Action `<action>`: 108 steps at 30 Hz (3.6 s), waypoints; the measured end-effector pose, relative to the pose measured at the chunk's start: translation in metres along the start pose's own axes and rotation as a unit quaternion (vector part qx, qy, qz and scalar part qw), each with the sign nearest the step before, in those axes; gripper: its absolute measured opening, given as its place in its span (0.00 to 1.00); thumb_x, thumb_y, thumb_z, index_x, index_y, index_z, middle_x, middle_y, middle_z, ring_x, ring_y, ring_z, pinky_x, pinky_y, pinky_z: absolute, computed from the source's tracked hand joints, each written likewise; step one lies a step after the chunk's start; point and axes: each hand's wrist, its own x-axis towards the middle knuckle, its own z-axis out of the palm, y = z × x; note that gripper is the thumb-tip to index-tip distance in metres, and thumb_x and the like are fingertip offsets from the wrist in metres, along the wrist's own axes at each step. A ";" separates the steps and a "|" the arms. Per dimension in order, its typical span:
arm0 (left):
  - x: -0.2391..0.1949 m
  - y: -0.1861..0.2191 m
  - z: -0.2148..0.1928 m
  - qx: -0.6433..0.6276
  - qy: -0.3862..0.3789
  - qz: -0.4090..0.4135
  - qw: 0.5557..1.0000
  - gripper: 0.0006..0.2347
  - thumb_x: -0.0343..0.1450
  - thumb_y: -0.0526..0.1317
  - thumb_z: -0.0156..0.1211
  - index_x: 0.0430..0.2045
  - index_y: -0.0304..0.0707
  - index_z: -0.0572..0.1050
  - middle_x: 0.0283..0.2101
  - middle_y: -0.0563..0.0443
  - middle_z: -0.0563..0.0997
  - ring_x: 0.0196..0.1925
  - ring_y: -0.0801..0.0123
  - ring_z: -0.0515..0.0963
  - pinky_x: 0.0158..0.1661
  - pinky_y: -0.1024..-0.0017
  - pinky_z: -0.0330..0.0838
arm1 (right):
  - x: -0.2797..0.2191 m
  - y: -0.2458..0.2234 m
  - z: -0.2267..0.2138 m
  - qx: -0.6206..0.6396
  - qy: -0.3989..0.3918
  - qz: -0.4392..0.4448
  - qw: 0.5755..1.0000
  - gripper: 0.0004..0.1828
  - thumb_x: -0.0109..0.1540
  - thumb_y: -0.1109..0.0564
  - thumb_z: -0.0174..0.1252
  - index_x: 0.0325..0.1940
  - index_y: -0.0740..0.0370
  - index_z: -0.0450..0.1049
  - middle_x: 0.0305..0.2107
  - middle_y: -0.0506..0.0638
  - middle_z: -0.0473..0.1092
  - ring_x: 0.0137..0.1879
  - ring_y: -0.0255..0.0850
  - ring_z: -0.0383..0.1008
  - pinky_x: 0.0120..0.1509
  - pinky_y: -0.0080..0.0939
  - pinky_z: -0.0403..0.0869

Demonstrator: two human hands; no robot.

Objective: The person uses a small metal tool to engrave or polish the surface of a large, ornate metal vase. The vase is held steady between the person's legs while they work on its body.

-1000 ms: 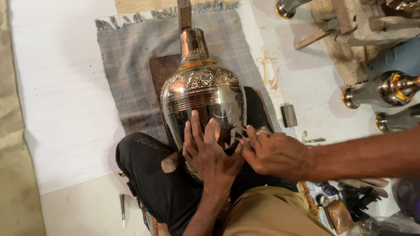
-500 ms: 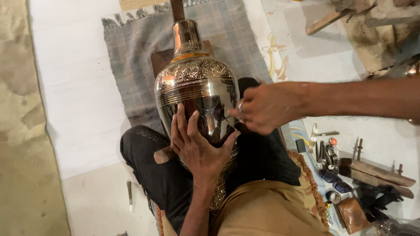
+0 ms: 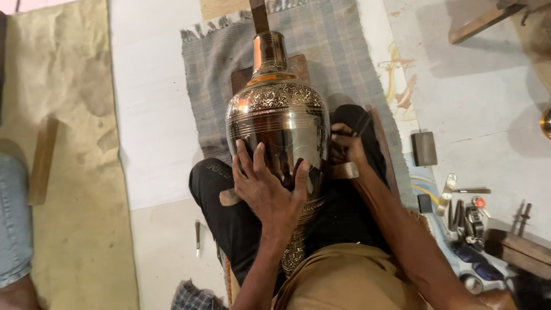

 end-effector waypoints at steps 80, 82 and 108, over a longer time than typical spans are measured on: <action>0.018 0.003 -0.008 -0.009 -0.022 0.021 0.999 0.42 0.66 0.58 0.71 0.70 0.45 0.52 0.78 0.39 0.52 0.79 0.34 0.51 0.71 0.38 0.50 | -0.142 -0.163 0.222 -0.775 -0.121 -0.136 0.606 0.21 0.51 0.62 0.66 0.48 0.67 0.81 0.37 0.61 0.79 0.32 0.49 0.79 0.44 0.50 0.78; 0.018 0.004 -0.009 -0.006 -0.024 0.019 1.000 0.42 0.66 0.59 0.70 0.70 0.46 0.52 0.78 0.39 0.52 0.79 0.34 0.51 0.71 0.39 0.51 | -0.137 -0.166 0.232 -0.779 -0.141 -0.145 0.594 0.21 0.49 0.63 0.65 0.47 0.67 0.81 0.31 0.60 0.79 0.30 0.48 0.79 0.46 0.49 0.77; 0.020 0.007 -0.011 -0.001 -0.037 0.021 0.999 0.41 0.64 0.55 0.74 0.68 0.44 0.55 0.77 0.34 0.52 0.78 0.34 0.51 0.70 0.38 0.49 | -0.158 -0.145 0.213 -0.721 0.013 -0.045 0.692 0.22 0.53 0.56 0.66 0.51 0.63 0.79 0.28 0.61 0.79 0.30 0.52 0.80 0.40 0.48 0.76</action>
